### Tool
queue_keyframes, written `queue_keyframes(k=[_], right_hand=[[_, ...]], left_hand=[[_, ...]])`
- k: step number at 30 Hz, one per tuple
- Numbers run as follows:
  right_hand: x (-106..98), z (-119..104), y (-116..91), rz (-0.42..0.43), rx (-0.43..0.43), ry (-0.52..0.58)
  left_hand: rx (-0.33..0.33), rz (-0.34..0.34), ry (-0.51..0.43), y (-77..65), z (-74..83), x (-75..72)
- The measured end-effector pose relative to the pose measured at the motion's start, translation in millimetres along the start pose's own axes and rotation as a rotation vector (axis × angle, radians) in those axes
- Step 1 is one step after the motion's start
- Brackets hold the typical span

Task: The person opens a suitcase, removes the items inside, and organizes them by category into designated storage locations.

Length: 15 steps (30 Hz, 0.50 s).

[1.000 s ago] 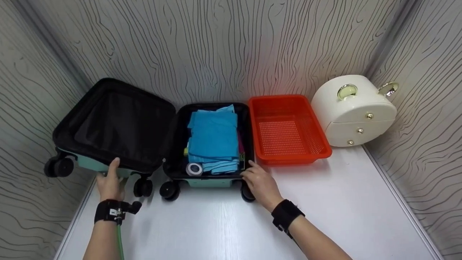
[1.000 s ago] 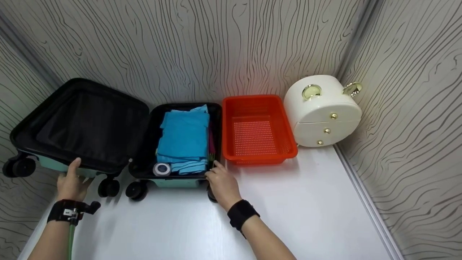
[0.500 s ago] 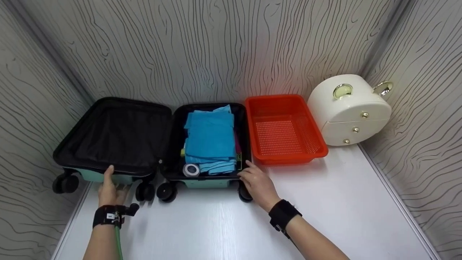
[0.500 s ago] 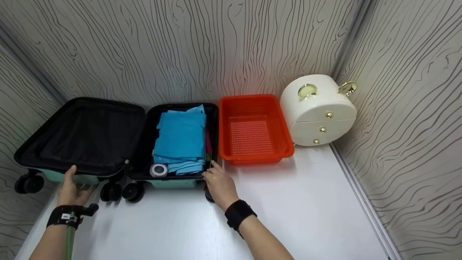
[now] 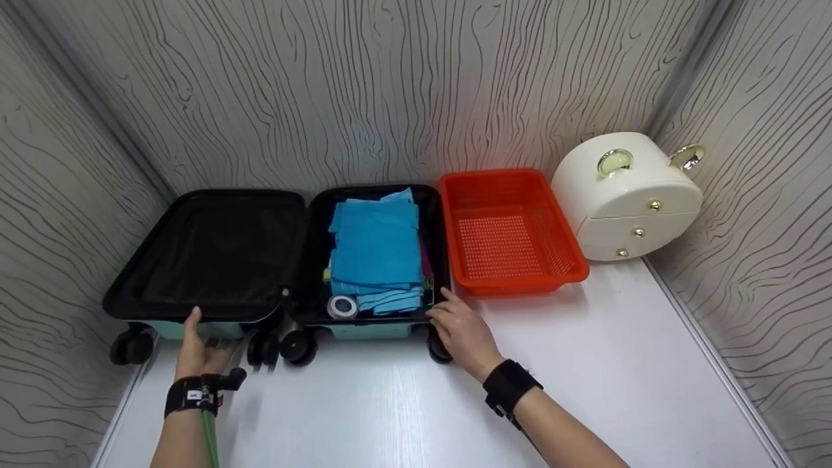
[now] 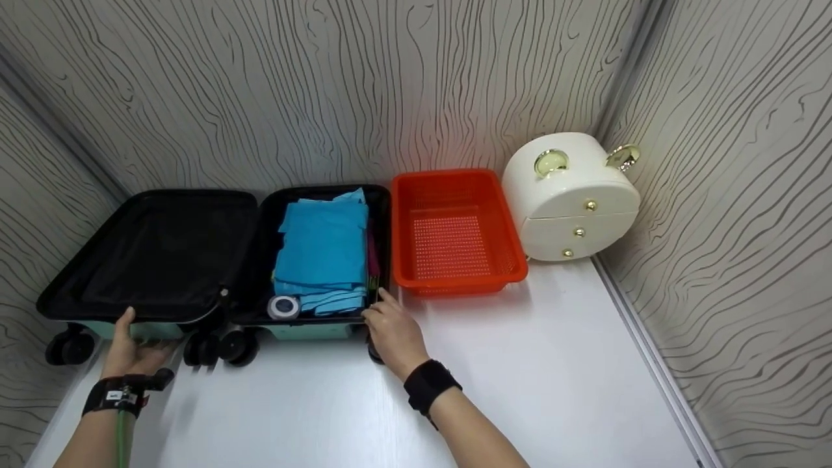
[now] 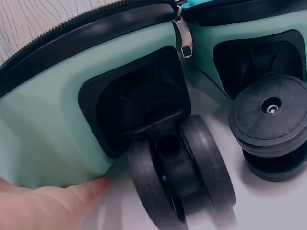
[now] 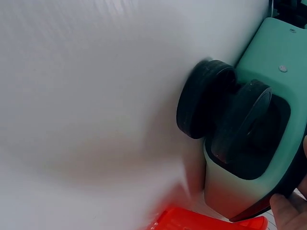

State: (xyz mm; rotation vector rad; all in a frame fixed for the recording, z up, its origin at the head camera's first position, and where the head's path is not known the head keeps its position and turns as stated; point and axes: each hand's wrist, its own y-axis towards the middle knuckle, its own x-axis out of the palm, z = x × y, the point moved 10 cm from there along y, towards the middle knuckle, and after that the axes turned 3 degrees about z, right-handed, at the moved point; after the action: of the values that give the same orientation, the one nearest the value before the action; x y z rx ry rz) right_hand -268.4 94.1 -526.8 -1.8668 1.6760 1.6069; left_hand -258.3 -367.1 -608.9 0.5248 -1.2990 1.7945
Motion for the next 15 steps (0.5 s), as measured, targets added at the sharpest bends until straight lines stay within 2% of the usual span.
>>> queue_keyframes(k=[3, 8, 12, 15], right_hand=[[0, -1, -1, -0.008, -0.006, -0.005], [3, 0, -2, -0.026, -0.001, -0.012], [4, -1, -3, -0.030, 0.001, -0.013], [4, -2, -2, -0.024, -0.004, -0.015]], left_hand=[[-0.003, 0.012, 0.014, -1.5, -0.5, 0.6], [0.028, 0.060, 0.056, -5.2, 0.0, 3.8], [0.083, 0.118, 0.196, -10.9, 2.3, 7.7], [0.109, 0.135, 0.297, -16.5, 3.7, 13.0]])
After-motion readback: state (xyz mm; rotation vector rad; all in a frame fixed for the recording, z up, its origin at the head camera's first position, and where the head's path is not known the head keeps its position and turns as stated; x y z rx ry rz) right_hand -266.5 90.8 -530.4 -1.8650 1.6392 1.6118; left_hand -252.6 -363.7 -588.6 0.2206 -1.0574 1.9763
